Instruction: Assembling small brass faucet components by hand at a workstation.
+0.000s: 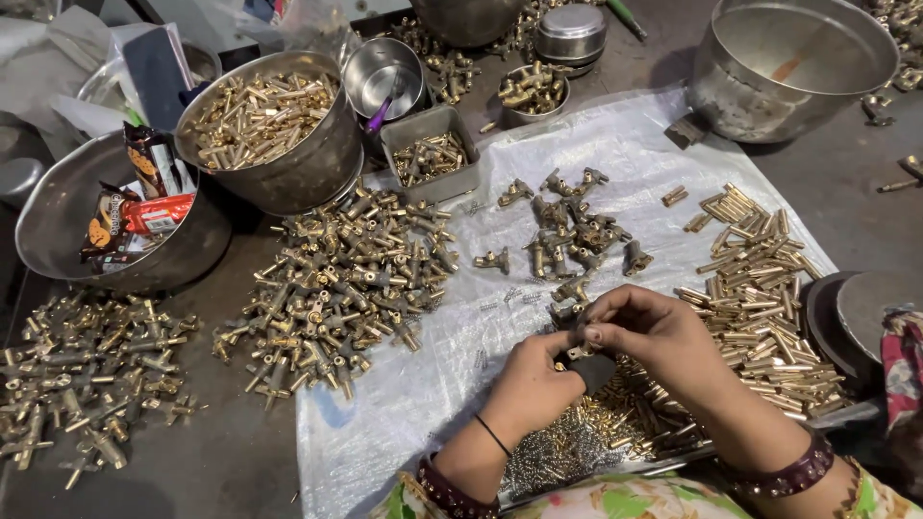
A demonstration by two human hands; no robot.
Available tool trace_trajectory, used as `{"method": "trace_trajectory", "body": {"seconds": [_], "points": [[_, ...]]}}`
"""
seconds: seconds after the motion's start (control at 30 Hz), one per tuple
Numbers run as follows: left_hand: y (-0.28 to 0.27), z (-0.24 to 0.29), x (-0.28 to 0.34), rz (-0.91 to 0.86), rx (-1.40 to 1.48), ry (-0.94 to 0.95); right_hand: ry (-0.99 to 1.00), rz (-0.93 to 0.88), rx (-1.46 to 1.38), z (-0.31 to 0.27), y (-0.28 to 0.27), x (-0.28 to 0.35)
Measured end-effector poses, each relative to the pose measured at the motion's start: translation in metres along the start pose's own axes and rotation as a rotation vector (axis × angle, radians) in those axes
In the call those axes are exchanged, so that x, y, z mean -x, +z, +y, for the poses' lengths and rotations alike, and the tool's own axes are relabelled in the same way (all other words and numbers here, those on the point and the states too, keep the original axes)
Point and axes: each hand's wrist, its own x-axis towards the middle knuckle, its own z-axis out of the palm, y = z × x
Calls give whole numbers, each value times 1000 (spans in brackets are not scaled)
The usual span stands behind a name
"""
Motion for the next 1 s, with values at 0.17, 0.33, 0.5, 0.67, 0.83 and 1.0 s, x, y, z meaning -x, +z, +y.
{"method": "trace_trajectory", "body": {"seconds": [0.17,0.33,0.5,0.67,0.83,1.0], "points": [[-4,-17,-7,-199,259,37,-213,-43,271,-13,-3,3],[-8,-21,-12,-153,408,18,-241,-161,282,-15,-15,4],[-18,-11,-14,-3,366,106,-55,31,637,-1,-18,0],[-14,0,-9,115,281,31,-303,-127,1180,5,5,4],[-15,-7,-15,137,444,65,-487,-103,1356,20,7,-3],[-15,11,-5,136,478,-11,-462,-60,1367,15,10,-2]]}}
